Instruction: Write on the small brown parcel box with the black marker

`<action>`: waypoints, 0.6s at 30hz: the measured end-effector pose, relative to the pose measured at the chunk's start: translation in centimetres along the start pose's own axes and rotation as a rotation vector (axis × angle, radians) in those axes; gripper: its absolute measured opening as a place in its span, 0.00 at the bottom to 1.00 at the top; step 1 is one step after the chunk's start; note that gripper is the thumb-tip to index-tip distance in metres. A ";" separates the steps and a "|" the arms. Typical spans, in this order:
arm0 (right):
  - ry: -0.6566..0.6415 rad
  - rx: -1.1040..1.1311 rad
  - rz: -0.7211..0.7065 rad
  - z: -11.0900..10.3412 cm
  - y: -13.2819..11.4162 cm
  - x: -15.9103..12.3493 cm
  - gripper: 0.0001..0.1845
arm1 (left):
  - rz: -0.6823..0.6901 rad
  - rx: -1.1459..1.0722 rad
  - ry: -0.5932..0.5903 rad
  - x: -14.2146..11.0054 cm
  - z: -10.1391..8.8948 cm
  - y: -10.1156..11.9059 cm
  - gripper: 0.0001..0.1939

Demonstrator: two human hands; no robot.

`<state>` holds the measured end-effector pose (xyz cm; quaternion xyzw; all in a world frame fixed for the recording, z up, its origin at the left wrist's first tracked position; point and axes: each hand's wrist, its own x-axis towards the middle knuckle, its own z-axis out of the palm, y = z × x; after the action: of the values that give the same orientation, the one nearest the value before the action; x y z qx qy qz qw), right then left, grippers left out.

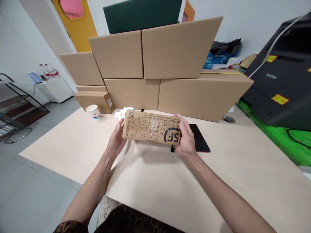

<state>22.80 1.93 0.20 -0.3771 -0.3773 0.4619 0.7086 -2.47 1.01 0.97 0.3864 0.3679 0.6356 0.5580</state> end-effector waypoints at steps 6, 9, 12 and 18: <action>-0.104 -0.076 0.108 1.4 0.1 -3.1 0.23 | 0.199 -0.072 0.155 0.3 0.2 -0.2 0.37; -0.132 -0.082 0.150 2.2 0.4 -4.7 0.24 | 0.235 -0.094 0.187 0.2 0.1 0.3 0.43; -0.177 -0.075 0.164 2.6 1.3 -5.9 0.26 | 0.251 -0.109 0.186 -0.1 0.3 0.9 0.45; -0.276 -0.025 0.421 2.7 3.6 -8.2 0.31 | 0.242 -0.016 0.081 -0.8 1.4 0.2 0.43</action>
<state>16.75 -4.24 -3.32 -0.3895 -0.3893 0.6416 0.5340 -1.22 0.23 1.73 0.3977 0.3357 0.7162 0.4649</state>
